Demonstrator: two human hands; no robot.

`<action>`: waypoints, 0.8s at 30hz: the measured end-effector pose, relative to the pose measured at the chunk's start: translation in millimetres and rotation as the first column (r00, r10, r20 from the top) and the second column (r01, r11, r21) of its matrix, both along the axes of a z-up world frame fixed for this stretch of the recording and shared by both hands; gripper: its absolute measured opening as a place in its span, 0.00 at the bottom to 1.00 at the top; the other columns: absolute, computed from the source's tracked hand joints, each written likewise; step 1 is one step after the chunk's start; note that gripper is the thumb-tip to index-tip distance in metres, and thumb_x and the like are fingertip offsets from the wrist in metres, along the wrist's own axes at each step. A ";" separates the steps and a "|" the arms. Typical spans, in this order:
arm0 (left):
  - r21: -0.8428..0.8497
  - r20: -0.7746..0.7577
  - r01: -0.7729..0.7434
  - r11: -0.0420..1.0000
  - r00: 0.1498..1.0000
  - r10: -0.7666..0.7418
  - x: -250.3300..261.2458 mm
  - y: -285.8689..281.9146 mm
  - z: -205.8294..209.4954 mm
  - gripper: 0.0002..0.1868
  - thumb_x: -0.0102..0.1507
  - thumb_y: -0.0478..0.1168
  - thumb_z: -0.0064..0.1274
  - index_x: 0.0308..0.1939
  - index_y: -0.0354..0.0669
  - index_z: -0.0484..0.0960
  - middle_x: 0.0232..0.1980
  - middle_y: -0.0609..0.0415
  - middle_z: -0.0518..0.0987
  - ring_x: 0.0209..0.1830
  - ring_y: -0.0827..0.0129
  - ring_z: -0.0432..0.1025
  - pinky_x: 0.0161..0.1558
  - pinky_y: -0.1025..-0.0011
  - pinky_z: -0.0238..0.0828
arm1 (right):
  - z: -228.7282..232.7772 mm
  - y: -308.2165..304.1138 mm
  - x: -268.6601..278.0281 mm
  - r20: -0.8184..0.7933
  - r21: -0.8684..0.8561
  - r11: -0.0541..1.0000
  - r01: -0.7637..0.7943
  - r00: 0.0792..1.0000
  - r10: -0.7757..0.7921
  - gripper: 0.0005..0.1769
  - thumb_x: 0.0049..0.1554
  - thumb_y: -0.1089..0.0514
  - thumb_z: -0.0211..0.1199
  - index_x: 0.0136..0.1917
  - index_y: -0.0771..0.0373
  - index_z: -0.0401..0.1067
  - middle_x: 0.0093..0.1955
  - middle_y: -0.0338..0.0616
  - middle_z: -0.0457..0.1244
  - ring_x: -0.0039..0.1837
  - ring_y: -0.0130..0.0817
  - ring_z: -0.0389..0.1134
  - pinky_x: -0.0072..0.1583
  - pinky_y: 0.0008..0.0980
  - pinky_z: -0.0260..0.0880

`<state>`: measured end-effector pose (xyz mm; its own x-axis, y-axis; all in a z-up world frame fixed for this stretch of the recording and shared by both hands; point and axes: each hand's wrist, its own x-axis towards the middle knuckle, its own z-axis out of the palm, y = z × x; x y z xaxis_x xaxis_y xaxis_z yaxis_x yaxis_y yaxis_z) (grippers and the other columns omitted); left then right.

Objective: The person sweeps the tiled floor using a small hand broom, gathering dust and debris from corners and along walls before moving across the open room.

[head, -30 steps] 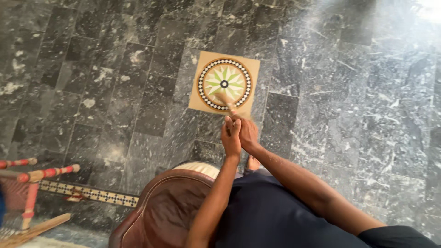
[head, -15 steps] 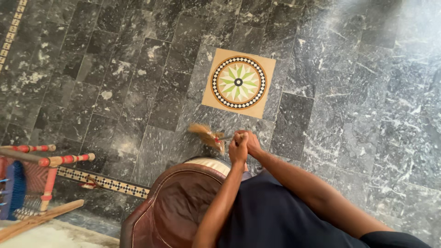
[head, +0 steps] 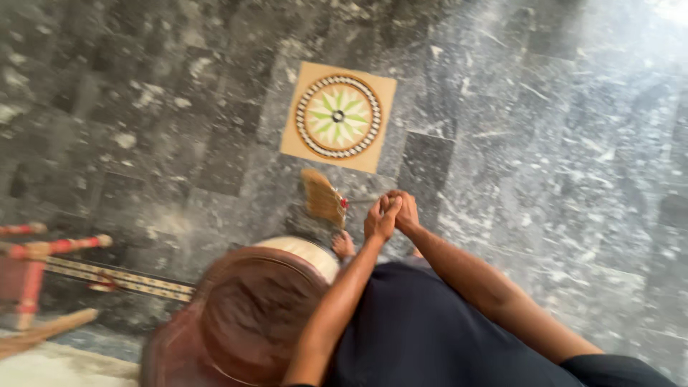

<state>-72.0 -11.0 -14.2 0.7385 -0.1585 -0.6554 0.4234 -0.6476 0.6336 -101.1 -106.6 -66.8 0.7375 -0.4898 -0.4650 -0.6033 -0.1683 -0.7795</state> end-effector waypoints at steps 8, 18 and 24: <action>-0.213 -0.040 -0.059 0.975 0.998 0.052 -77.6 -132.3 -43.3 0.35 0.56 0.64 0.61 0.57 0.44 0.83 0.53 0.43 0.84 0.54 0.58 0.79 0.54 0.63 0.75 | -21.3 -124.6 -85.1 0.118 0.047 0.988 0.144 0.982 -0.149 0.19 0.59 0.44 0.66 0.49 0.63 0.78 0.40 0.52 0.73 0.44 0.46 0.76 0.47 0.40 0.74; -0.659 -0.518 -0.341 0.670 0.852 -0.076 -119.2 -148.5 -32.9 0.30 0.64 0.50 0.59 0.69 0.51 0.72 0.61 0.60 0.76 0.63 0.70 0.69 0.61 0.67 0.66 | 11.6 -147.0 -140.0 0.279 -0.249 0.954 0.170 0.955 -0.097 0.17 0.57 0.56 0.63 0.59 0.56 0.79 0.59 0.58 0.70 0.60 0.49 0.73 0.60 0.42 0.71; -0.759 -0.557 -0.395 0.518 0.806 -0.200 -121.4 -124.5 2.0 0.38 0.68 0.59 0.56 0.75 0.44 0.64 0.68 0.49 0.71 0.66 0.57 0.66 0.60 0.58 0.66 | 75.5 -125.9 -108.8 0.263 -0.260 0.940 0.222 0.953 -0.152 0.20 0.59 0.48 0.59 0.62 0.54 0.77 0.57 0.51 0.71 0.60 0.47 0.73 0.59 0.42 0.70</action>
